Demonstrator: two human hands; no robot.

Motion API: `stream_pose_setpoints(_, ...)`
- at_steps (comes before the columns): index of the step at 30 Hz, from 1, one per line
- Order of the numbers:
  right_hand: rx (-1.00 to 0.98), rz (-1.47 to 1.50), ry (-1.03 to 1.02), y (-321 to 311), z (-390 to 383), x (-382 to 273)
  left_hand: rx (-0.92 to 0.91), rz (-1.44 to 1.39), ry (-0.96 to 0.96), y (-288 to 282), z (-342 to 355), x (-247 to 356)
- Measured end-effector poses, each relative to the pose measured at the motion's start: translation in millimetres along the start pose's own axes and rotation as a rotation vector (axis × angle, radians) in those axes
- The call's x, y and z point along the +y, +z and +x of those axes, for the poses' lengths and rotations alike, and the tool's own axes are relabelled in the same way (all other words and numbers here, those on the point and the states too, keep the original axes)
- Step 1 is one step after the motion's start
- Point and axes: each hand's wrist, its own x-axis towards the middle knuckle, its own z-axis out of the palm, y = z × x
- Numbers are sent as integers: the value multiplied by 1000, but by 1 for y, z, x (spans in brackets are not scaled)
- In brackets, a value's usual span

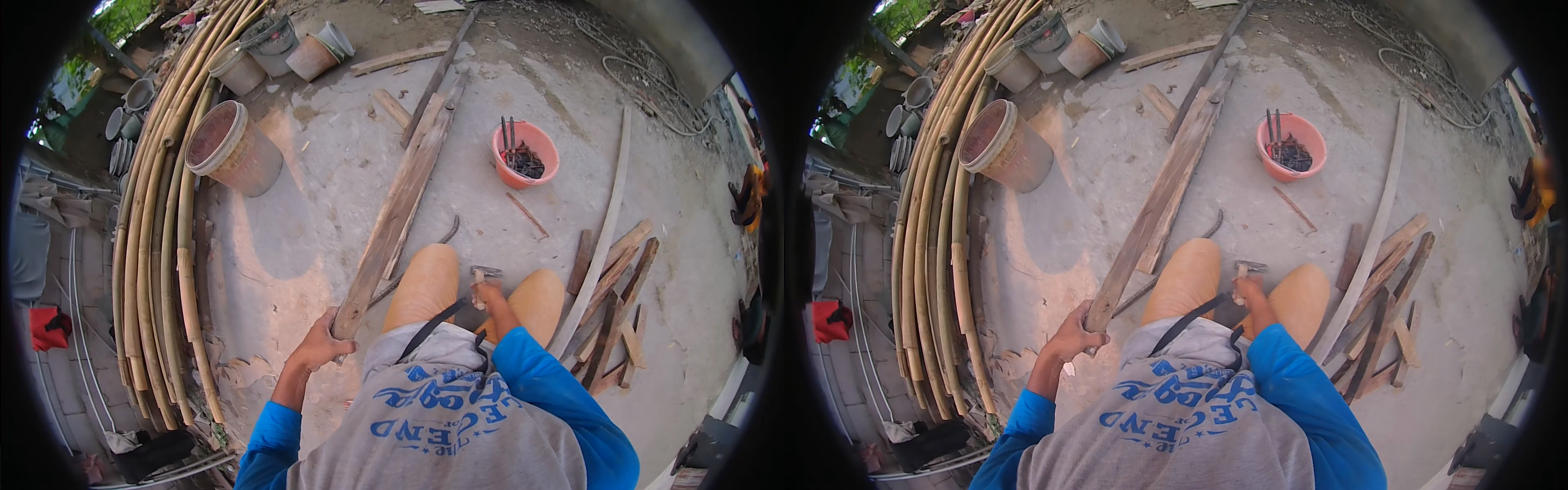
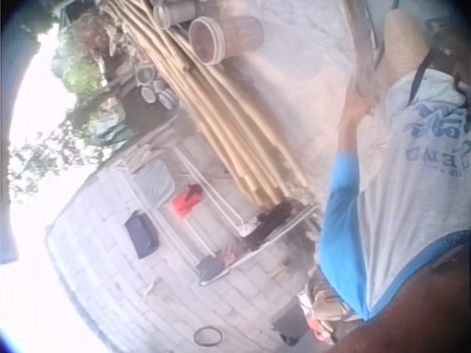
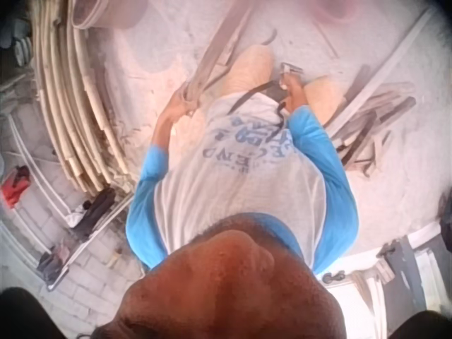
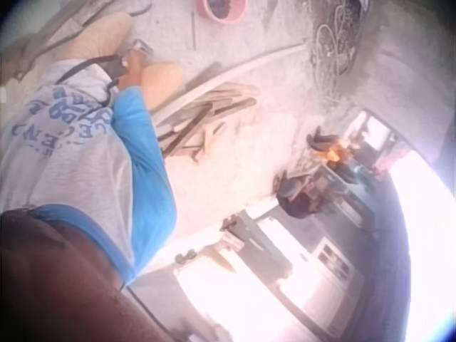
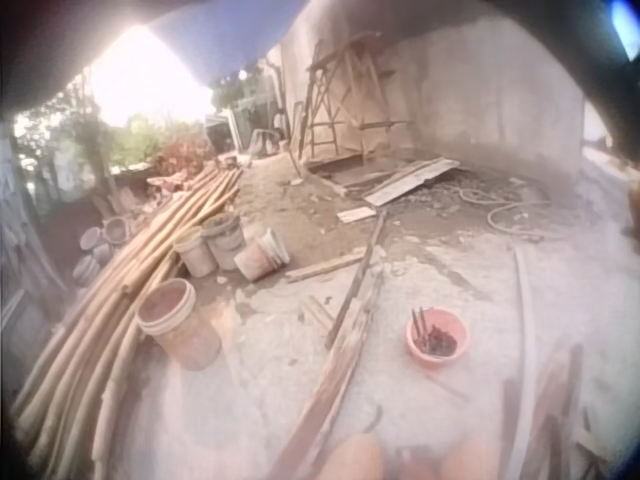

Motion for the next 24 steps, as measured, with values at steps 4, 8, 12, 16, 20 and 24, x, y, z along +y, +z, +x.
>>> stream_pose_setpoints(4, 8, -27, -19, 10, -20, -12, -17, -115, -11, -7, -16, -16)
stream_pose_setpoints(8, 66, -50, -20, 8, -19, -14, -80, -186, -5, -12, -16, -10)
stream_pose_setpoints(12, 21, -29, 7, 7, -21, -14, -133, -260, -3, -22, -17, -10)
stream_pose_setpoints(16, -28, -69, 46, 2, -9, -5, -292, -494, -1, -31, -10, -14)
stream_pose_setpoints(20, 6, -178, 82, 15, -25, -14, -419, -662, -12, -41, -8, -31)
stream_pose_setpoints(24, 60, -251, 24, 13, -25, -15, -407, -677, -22, -35, -6, -31)
